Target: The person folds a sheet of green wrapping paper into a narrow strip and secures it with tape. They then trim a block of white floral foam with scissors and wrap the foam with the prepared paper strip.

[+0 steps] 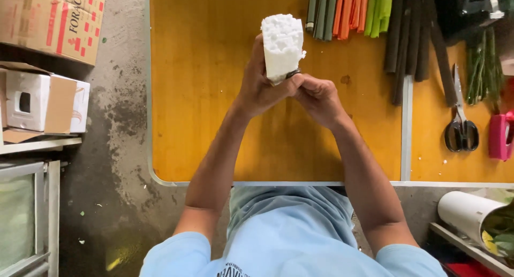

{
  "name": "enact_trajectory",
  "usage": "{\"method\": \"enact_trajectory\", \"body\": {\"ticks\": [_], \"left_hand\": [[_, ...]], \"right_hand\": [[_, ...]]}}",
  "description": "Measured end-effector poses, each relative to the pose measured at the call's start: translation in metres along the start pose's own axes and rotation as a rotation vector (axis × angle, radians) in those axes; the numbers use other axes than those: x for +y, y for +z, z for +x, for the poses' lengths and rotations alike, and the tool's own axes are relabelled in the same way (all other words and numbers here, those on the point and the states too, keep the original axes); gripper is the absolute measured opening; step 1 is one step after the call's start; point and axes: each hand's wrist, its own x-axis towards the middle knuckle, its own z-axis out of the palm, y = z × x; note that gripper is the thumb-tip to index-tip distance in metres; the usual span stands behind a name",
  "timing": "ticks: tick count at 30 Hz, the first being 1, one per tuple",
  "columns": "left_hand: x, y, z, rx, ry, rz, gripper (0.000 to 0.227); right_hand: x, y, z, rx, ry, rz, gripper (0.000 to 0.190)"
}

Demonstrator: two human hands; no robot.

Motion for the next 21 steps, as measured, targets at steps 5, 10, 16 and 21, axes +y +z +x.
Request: {"method": "enact_trajectory", "body": {"ticks": [5, 10, 16, 21], "left_hand": [[0.002, -0.006, 0.011, -0.064, 0.001, 0.044, 0.066], [-0.002, -0.005, 0.022, -0.071, 0.025, 0.001, 0.063], [-0.010, 0.017, 0.032, -0.047, -0.014, -0.218, 0.047], [-0.030, 0.033, 0.027, 0.032, -0.317, -0.294, 0.041]], "right_hand": [[-0.006, -0.004, 0.000, -0.047, -0.035, -0.121, 0.021], [-0.042, 0.008, 0.008, -0.033, -0.142, -0.234, 0.025], [-0.024, 0.001, 0.001, 0.144, -0.168, 0.014, 0.033], [-0.036, 0.011, 0.005, 0.369, -0.059, 0.098, 0.011]]}}
